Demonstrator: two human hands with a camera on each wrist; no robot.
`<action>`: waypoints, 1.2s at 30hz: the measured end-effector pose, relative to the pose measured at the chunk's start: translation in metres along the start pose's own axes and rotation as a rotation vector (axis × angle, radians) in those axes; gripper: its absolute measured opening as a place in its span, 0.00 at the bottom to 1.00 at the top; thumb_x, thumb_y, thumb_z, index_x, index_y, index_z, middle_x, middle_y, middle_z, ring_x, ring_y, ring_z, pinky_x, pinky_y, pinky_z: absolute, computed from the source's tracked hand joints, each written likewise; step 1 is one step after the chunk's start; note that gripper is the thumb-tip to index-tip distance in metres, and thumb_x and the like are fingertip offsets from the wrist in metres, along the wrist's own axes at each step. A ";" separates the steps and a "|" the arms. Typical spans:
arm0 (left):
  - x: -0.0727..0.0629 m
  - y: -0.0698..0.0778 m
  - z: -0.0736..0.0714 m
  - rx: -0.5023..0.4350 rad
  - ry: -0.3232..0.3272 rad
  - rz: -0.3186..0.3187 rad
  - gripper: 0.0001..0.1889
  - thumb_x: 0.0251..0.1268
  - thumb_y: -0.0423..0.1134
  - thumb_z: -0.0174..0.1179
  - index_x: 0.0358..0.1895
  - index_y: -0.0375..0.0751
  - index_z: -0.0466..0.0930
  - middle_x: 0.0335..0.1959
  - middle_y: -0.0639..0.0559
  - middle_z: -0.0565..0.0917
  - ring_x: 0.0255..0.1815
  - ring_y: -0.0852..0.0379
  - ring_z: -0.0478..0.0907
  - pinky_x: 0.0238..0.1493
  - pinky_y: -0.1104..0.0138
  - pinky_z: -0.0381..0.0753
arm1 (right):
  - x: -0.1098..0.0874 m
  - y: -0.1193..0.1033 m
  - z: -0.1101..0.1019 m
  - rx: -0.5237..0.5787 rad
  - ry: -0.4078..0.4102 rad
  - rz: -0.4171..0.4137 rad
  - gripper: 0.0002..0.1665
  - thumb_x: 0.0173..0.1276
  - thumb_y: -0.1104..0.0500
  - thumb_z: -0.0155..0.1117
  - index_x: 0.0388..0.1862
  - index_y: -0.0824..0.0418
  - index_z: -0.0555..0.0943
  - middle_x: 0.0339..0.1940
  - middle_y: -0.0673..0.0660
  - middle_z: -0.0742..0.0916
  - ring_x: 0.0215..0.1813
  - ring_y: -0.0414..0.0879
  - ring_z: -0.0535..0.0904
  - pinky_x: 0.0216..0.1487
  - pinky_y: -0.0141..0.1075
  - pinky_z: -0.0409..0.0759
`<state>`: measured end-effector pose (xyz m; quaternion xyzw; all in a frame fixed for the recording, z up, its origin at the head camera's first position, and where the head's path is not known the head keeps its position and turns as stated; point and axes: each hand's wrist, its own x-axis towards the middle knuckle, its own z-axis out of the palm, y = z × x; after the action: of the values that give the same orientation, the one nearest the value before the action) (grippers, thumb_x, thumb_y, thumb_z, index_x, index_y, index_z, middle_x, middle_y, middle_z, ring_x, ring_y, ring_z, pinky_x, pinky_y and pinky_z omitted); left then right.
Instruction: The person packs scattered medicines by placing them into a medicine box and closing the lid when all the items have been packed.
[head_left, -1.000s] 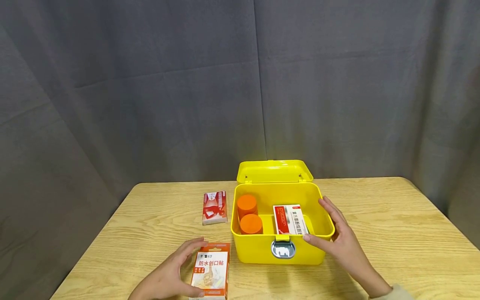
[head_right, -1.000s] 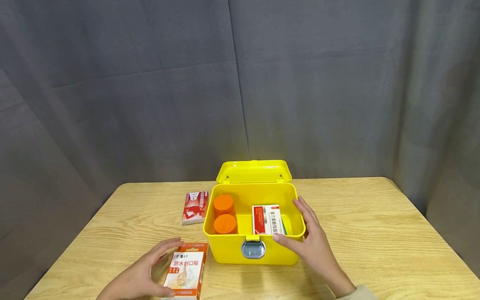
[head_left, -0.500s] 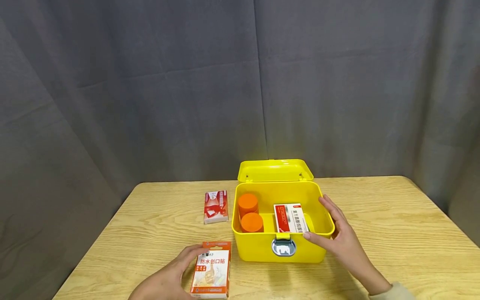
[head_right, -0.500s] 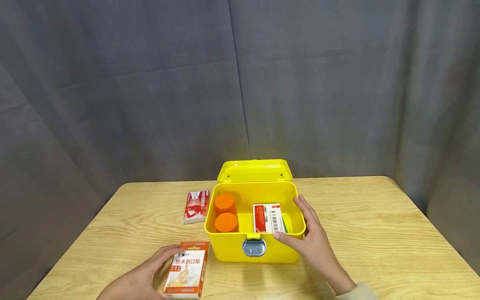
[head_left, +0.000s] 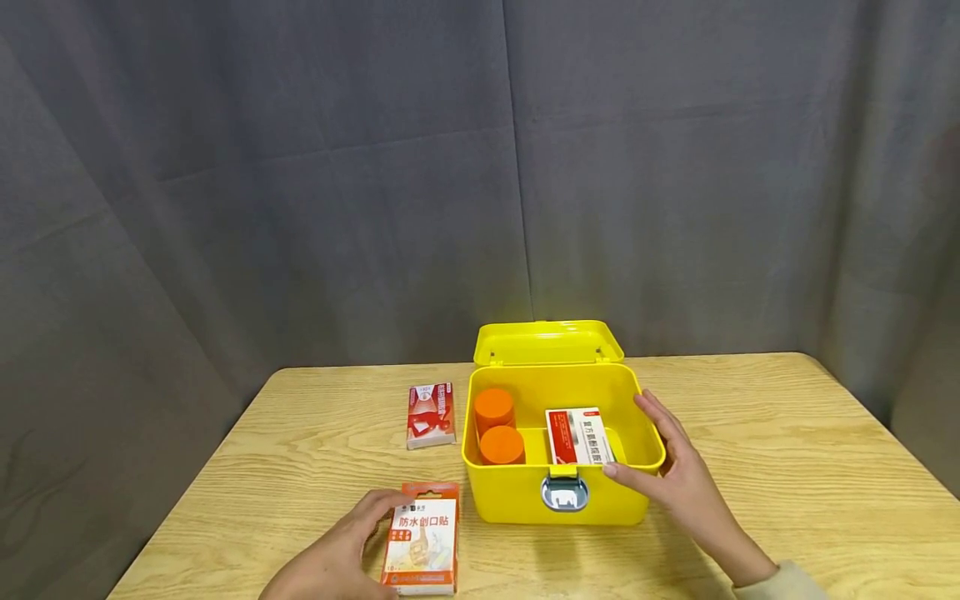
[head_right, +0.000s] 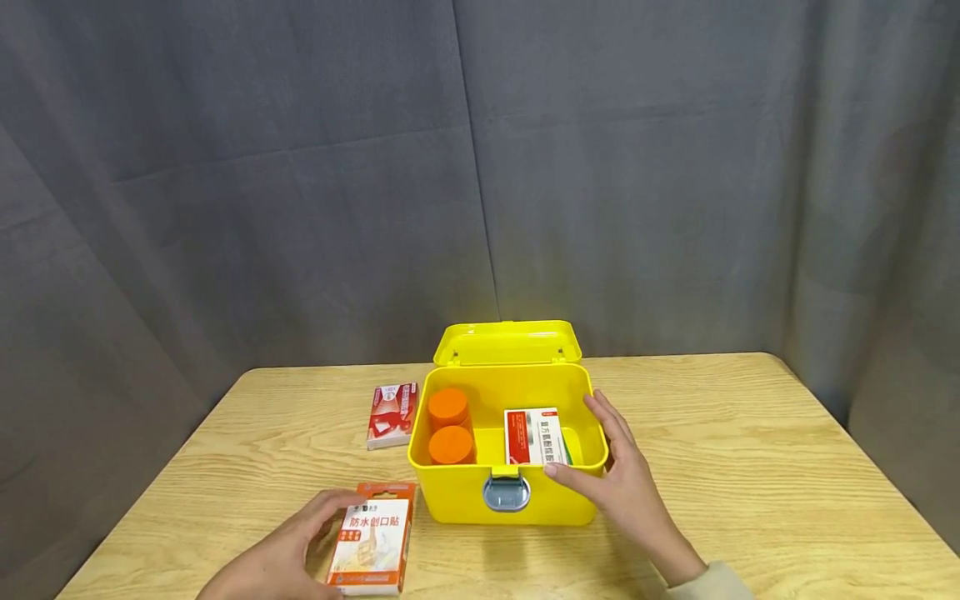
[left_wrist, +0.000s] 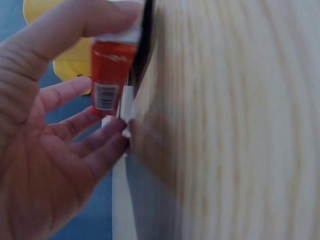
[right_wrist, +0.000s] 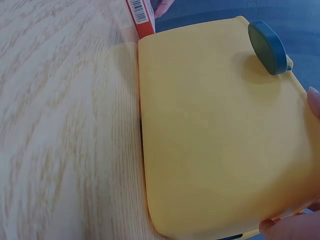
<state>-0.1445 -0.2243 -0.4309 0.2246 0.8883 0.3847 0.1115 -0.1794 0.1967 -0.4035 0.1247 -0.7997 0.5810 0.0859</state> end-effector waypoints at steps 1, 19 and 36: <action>0.000 0.000 0.000 -0.029 0.001 0.006 0.49 0.39 0.47 0.79 0.69 0.50 0.63 0.63 0.52 0.62 0.59 0.51 0.65 0.61 0.64 0.67 | 0.000 0.000 0.000 0.000 -0.001 0.001 0.55 0.58 0.59 0.75 0.78 0.58 0.53 0.79 0.54 0.52 0.75 0.60 0.49 0.67 0.60 0.57; 0.003 0.003 -0.001 -0.467 0.132 0.044 0.41 0.41 0.28 0.77 0.63 0.33 0.66 0.72 0.37 0.51 0.53 0.45 0.75 0.54 0.68 0.77 | 0.001 0.000 -0.001 0.008 -0.008 0.019 0.56 0.58 0.59 0.75 0.79 0.57 0.52 0.79 0.54 0.51 0.76 0.61 0.47 0.67 0.61 0.55; -0.003 0.004 -0.009 -0.513 0.245 0.194 0.42 0.40 0.23 0.76 0.64 0.30 0.65 0.72 0.37 0.52 0.53 0.52 0.77 0.54 0.64 0.78 | 0.002 0.001 0.000 -0.003 -0.007 0.038 0.56 0.59 0.57 0.75 0.79 0.54 0.52 0.79 0.54 0.51 0.76 0.61 0.48 0.68 0.58 0.57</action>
<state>-0.1444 -0.2291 -0.4215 0.2251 0.7434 0.6296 0.0194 -0.1812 0.1972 -0.4041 0.1112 -0.8030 0.5810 0.0722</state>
